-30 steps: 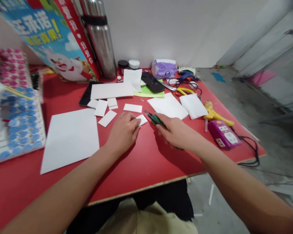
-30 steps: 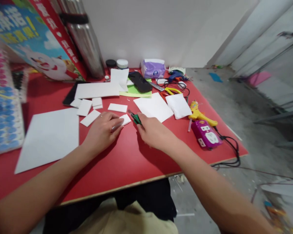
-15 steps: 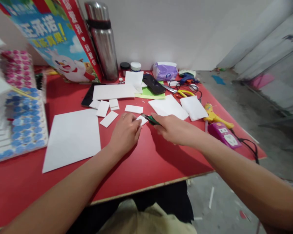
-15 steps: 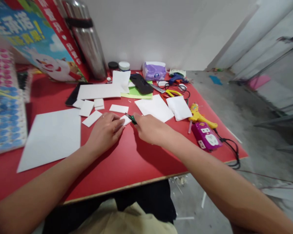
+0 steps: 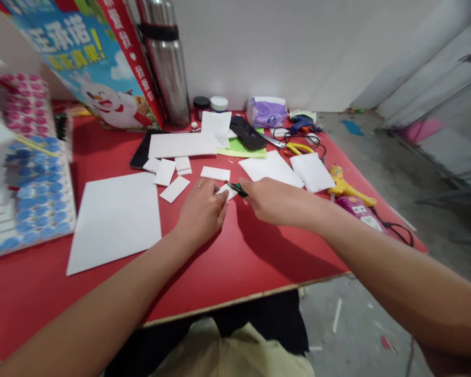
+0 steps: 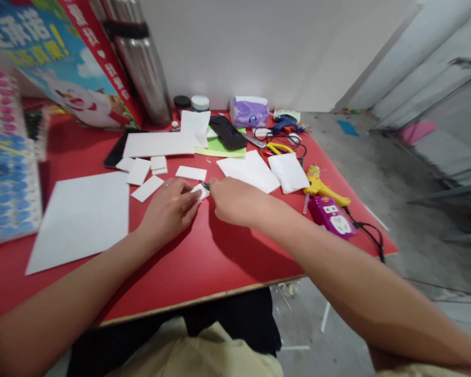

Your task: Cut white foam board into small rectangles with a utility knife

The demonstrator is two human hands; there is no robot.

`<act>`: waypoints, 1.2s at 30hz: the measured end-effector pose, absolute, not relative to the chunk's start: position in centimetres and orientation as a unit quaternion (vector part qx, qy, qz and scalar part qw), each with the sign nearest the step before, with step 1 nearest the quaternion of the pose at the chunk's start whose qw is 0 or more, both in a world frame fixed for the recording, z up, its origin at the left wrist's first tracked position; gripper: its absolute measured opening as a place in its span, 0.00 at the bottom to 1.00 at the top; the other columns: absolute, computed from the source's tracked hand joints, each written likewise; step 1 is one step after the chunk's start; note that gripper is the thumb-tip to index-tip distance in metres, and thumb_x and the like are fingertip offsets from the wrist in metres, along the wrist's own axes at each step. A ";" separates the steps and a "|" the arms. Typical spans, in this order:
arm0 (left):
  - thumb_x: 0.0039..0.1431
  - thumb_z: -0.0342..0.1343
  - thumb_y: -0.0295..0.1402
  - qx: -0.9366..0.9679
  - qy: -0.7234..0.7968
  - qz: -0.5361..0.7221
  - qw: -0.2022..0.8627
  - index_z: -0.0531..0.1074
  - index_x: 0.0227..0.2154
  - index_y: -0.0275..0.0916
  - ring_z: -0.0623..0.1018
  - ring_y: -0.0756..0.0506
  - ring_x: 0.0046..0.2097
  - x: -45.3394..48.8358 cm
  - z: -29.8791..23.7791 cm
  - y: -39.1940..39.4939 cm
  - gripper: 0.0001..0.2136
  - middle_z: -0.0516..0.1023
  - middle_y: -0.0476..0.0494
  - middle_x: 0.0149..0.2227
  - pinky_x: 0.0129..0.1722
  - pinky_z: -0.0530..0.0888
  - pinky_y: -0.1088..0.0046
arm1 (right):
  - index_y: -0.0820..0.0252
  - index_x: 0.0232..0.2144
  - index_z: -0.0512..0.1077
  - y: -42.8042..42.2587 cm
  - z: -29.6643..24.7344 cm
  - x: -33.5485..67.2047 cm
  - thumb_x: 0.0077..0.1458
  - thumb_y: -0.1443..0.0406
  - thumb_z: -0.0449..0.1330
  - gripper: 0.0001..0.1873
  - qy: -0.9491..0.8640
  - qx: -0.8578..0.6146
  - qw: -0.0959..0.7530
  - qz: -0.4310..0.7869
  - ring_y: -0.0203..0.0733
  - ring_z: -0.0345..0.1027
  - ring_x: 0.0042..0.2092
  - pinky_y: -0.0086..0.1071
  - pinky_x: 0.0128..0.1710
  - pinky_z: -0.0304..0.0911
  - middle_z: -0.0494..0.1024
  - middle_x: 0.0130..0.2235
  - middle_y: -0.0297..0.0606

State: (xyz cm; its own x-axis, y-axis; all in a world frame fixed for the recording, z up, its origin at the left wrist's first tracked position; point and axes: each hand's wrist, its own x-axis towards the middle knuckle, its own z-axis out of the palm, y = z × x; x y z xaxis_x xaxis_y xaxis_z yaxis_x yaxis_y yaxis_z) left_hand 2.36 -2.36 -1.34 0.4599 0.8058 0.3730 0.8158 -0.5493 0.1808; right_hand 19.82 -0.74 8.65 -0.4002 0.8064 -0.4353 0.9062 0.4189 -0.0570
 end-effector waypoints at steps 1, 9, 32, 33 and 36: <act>0.69 0.50 0.31 -0.854 -0.475 -0.211 0.016 0.79 0.38 0.35 0.71 0.39 0.39 2.4 -1.4 -2.4 0.12 0.72 0.36 0.36 0.40 0.71 0.61 | 0.66 0.48 0.72 -0.7 8.7 19.9 0.62 0.71 0.53 0.14 0.824 0.517 0.178 -0.146 0.48 0.73 0.32 0.34 0.29 0.53 0.81 0.35 0.52; 0.70 0.49 0.31 -0.860 -0.476 -0.182 0.022 0.79 0.37 0.34 0.71 0.38 0.41 2.6 -1.1 -2.4 0.14 0.72 0.34 0.36 0.41 0.70 0.60 | 0.64 0.46 0.73 -1.6 9.4 21.0 0.61 0.71 0.54 0.13 0.821 0.519 0.189 -0.147 0.45 0.71 0.29 0.34 0.29 0.52 0.79 0.33 0.48; 0.68 0.51 0.32 -0.812 -0.510 -0.285 0.018 0.73 0.49 0.35 0.75 0.34 0.50 0.1 -1.2 -0.8 0.12 0.79 0.32 0.47 0.54 0.70 0.52 | 0.65 0.46 0.70 -1.9 5.4 22.7 0.63 0.46 0.60 0.26 0.741 0.666 0.002 -0.090 0.52 0.74 0.40 0.33 0.32 0.56 0.80 0.38 0.50; 0.68 0.51 0.33 -0.808 -0.515 -0.285 0.019 0.74 0.49 0.36 0.76 0.34 0.50 -0.1 -1.2 -0.7 0.12 0.79 0.33 0.47 0.54 0.71 0.52 | 0.66 0.47 0.70 -1.3 4.6 22.2 0.61 0.44 0.61 0.29 0.744 0.662 -0.001 -0.085 0.53 0.75 0.41 0.34 0.33 0.58 0.80 0.39 0.50; 0.68 0.52 0.34 -0.806 -0.523 -0.277 0.021 0.75 0.47 0.35 0.76 0.34 0.49 -0.6 -1.3 -0.5 0.11 0.79 0.33 0.46 0.53 0.71 0.53 | 0.67 0.50 0.70 -0.2 3.2 20.9 0.59 0.41 0.62 0.34 0.760 0.646 0.005 -0.068 0.54 0.75 0.44 0.35 0.38 0.62 0.77 0.46 0.54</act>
